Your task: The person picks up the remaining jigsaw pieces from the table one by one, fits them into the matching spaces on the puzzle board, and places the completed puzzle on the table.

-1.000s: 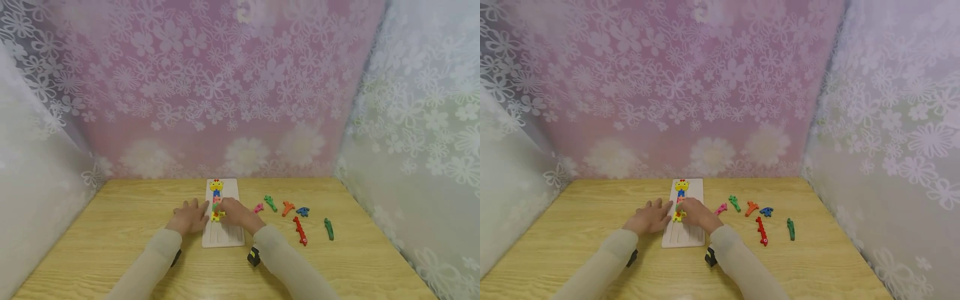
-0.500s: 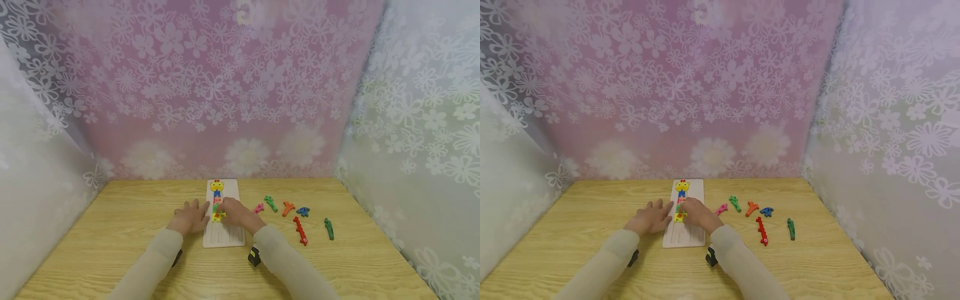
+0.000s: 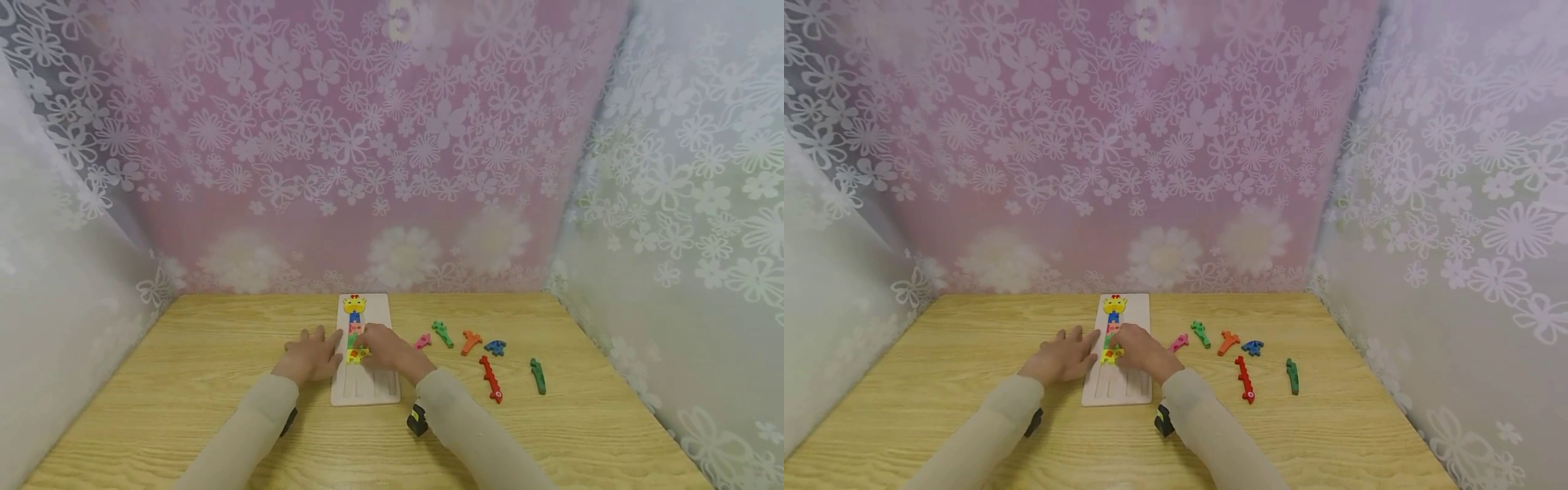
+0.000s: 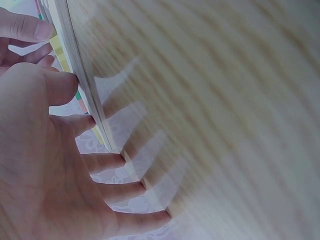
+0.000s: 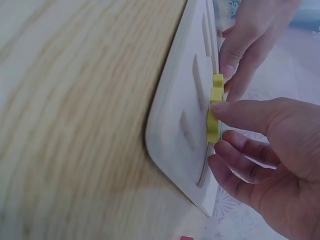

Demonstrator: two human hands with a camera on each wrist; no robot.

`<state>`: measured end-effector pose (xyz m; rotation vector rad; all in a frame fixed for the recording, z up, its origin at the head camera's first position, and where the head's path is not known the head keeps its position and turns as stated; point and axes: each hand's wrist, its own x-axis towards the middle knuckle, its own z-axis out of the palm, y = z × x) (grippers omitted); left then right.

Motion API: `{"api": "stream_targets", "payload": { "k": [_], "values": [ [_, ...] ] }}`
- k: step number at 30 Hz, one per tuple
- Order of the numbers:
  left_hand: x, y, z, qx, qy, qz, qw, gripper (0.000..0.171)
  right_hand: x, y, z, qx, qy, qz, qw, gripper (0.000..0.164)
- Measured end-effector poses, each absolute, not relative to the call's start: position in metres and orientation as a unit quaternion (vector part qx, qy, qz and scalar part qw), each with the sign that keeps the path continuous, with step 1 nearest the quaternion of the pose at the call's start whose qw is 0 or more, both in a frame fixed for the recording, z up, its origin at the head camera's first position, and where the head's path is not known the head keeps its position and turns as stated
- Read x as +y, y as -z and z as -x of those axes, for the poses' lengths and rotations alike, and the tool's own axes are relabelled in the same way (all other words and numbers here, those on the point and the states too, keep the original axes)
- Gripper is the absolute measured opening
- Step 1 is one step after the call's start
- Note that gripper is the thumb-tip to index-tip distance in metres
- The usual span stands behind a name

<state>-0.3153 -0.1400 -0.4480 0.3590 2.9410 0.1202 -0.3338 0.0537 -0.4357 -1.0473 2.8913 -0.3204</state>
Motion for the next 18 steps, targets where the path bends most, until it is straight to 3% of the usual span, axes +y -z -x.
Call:
{"api": "stream_targets", "payload": {
  "k": [18],
  "values": [
    [-0.139, 0.447, 0.312, 0.988, -0.043, -0.118, 0.084, 0.06, 0.098, 0.421, 0.331, 0.925, 0.165, 0.339, 0.046, 0.028]
  ]
}}
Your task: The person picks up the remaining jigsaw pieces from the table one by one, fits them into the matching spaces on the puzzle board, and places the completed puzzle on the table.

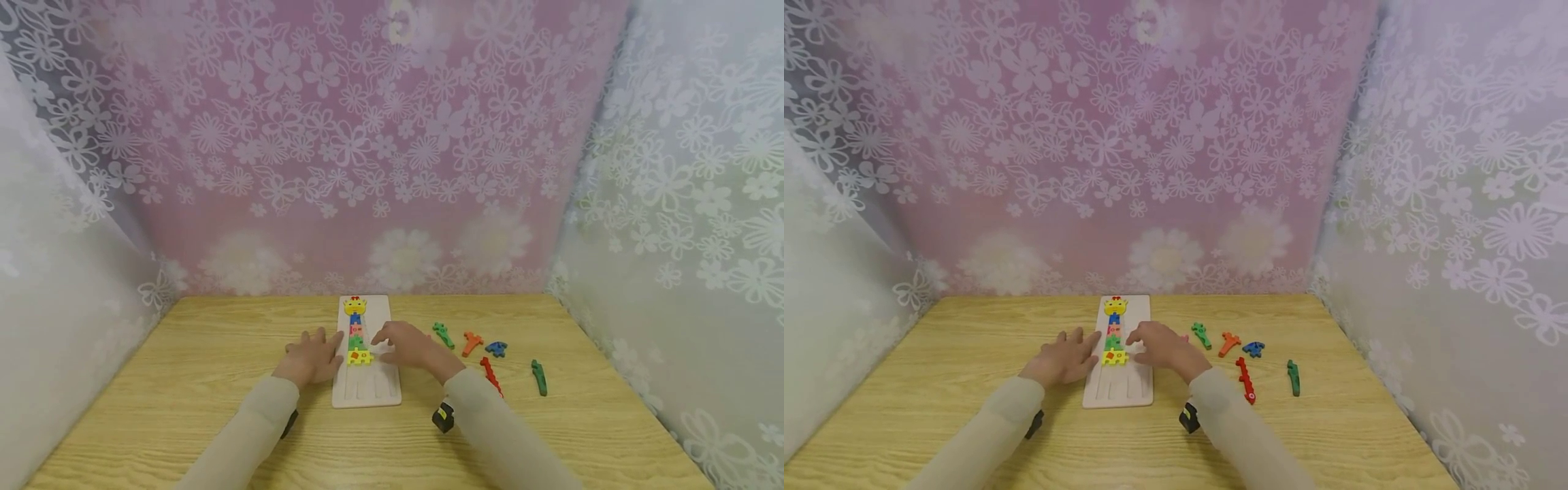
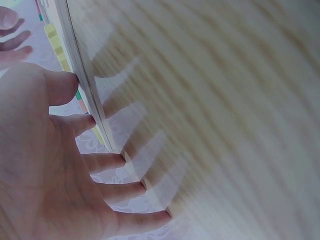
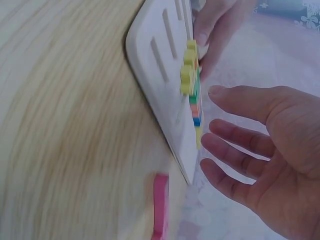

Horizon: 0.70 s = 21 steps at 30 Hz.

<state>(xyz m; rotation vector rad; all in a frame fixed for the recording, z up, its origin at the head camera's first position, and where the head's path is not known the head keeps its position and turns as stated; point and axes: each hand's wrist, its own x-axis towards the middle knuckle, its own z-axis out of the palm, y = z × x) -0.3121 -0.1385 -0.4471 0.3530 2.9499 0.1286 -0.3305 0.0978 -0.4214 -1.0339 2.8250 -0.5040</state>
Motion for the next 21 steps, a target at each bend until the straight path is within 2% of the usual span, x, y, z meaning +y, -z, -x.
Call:
{"api": "stream_targets", "payload": {
  "k": [8, 21],
  "values": [
    [-0.138, 0.446, 0.311, 0.988, -0.046, -0.118, 0.087, 0.061, 0.132, 0.41, 0.328, 0.919, 0.186, 0.345, 0.048, 0.03],
    [-0.139, 0.45, 0.315, 0.989, -0.041, -0.111, 0.091, 0.063, 0.186, 0.398, 0.325, 0.924, 0.167, 0.343, 0.007, 0.03]
  ]
}}
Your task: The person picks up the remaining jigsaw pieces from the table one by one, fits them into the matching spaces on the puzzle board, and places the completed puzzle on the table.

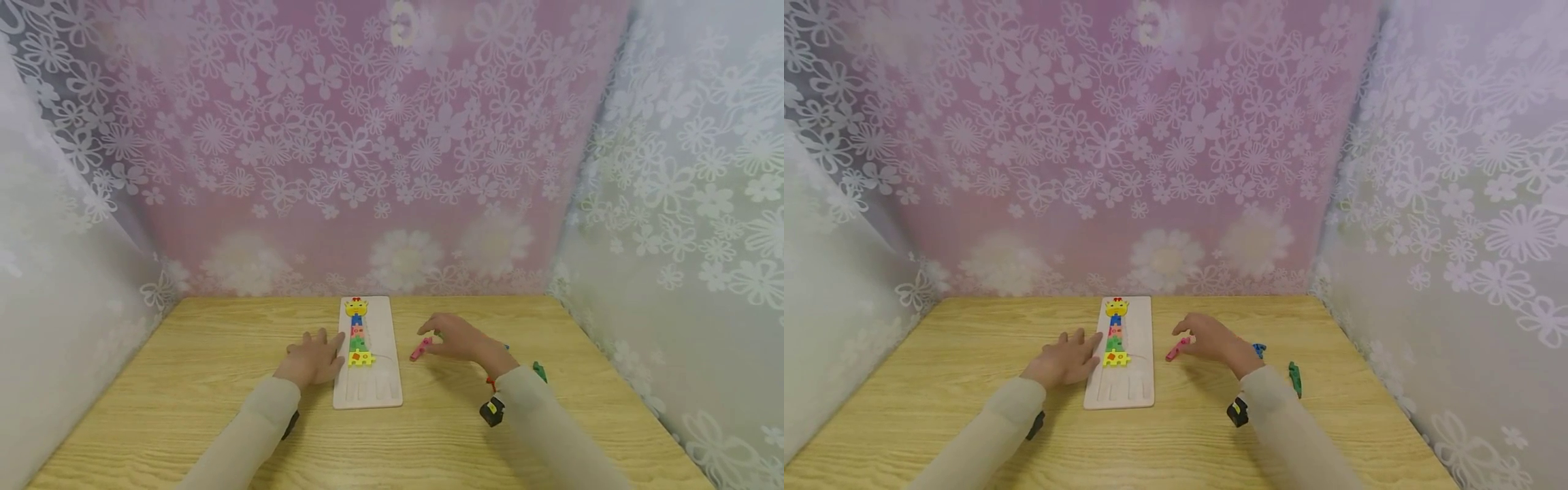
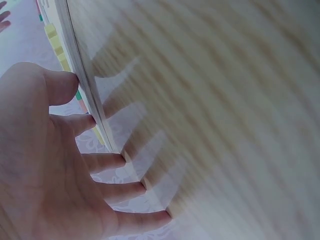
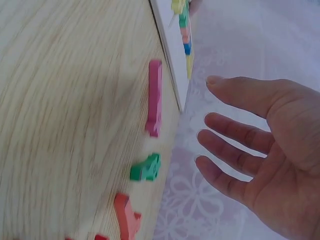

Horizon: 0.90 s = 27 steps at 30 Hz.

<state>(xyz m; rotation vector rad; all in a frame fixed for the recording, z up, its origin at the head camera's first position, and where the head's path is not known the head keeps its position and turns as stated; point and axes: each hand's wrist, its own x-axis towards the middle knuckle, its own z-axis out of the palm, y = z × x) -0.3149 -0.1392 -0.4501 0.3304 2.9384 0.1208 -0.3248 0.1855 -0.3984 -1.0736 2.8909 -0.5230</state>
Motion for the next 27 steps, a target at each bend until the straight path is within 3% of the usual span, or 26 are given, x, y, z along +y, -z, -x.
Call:
{"api": "stream_targets", "payload": {
  "k": [27],
  "values": [
    [-0.141, 0.446, 0.313, 0.988, -0.04, -0.12, 0.093, 0.062, 0.271, 0.398, 0.313, 0.934, 0.172, 0.313, -0.007, 0.032]
  ]
}}
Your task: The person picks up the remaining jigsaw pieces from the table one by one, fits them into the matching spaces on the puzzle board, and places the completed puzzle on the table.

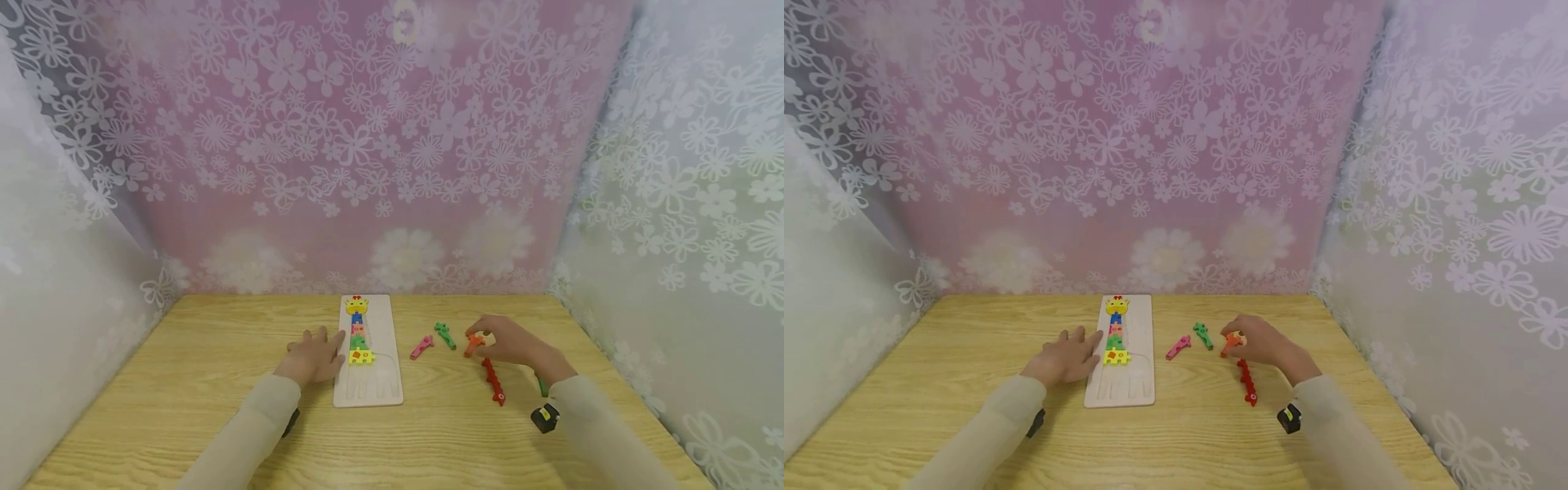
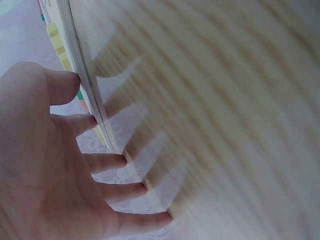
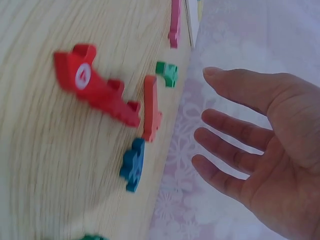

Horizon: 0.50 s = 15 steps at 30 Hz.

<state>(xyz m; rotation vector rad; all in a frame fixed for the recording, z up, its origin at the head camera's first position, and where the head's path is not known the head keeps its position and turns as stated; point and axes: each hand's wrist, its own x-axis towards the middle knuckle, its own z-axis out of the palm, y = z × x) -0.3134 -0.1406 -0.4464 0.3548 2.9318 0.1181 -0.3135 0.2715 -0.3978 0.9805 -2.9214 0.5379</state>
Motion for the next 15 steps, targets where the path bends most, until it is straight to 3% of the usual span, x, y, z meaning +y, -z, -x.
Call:
{"api": "stream_targets", "payload": {
  "k": [15],
  "values": [
    [-0.139, 0.444, 0.312, 0.987, -0.049, -0.118, 0.1, 0.062, 0.312, 0.395, 0.297, -0.944, -0.147, -0.295, 0.008, 0.037]
  ]
}}
